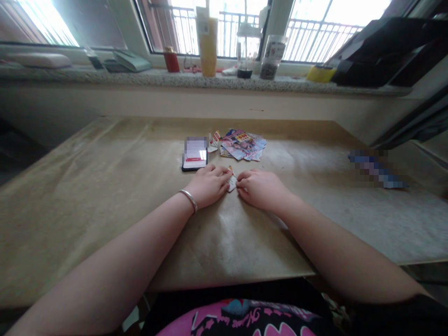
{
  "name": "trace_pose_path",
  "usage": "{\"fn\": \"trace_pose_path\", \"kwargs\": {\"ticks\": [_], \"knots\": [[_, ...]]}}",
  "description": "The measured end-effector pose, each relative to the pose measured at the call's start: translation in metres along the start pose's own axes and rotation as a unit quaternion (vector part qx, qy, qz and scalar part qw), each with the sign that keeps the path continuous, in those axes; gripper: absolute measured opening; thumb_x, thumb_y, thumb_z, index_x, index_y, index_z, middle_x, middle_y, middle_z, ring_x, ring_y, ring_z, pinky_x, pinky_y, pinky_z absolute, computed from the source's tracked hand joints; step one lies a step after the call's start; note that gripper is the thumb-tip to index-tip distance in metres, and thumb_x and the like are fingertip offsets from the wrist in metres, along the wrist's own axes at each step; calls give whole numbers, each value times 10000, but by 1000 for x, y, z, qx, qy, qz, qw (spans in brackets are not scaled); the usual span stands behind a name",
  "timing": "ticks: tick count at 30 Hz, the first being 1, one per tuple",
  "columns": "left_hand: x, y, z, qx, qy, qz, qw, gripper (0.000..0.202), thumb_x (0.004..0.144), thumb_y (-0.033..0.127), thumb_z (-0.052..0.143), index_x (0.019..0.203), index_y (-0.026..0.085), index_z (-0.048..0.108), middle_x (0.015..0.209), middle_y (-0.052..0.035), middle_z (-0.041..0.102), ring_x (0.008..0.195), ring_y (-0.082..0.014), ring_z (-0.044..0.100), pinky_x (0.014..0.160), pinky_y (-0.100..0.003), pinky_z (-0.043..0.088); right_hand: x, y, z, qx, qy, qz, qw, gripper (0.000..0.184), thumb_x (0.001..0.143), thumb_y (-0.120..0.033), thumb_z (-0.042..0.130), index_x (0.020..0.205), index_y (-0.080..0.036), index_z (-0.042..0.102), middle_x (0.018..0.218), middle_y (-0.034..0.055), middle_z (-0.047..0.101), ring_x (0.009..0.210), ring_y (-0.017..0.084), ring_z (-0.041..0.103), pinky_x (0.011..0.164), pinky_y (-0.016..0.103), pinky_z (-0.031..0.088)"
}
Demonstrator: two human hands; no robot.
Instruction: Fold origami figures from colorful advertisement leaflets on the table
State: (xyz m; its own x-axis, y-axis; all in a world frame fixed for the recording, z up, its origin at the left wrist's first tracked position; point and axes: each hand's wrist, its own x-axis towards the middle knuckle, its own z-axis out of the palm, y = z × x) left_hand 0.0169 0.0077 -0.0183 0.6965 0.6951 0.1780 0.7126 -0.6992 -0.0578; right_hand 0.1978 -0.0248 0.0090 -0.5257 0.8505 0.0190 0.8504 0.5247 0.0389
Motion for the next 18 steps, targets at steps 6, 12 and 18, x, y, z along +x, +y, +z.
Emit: {"fn": "trace_pose_path", "kwargs": {"ticks": [6,12,18], "knots": [[-9,-12,-15,-5,-65,57,996,352,902,318,450,1239,268,537,1326,-33,516,1040,-216,517,908,-346,393,0,-2,-1,2,-4,15,1000,307,875,-343,441,937,-202,706,1058,77,673,945,214,598,752,288,454],[-16,-9,-29,-42,-104,78,991,294,894,273,466,1133,192,618,1254,-60,580,1096,-209,539,949,-332,407,-1,-7,0,-16,10,18,1000,373,863,-470,464,858,-182,702,968,85,685,888,232,606,662,298,441],[-19,-9,-32,-55,-119,60,990,283,900,265,451,1045,170,675,1193,-64,630,1082,-206,572,961,-330,424,1,-9,5,-19,35,13,999,414,846,-528,489,906,-166,680,958,103,671,892,237,588,670,307,429]]}}
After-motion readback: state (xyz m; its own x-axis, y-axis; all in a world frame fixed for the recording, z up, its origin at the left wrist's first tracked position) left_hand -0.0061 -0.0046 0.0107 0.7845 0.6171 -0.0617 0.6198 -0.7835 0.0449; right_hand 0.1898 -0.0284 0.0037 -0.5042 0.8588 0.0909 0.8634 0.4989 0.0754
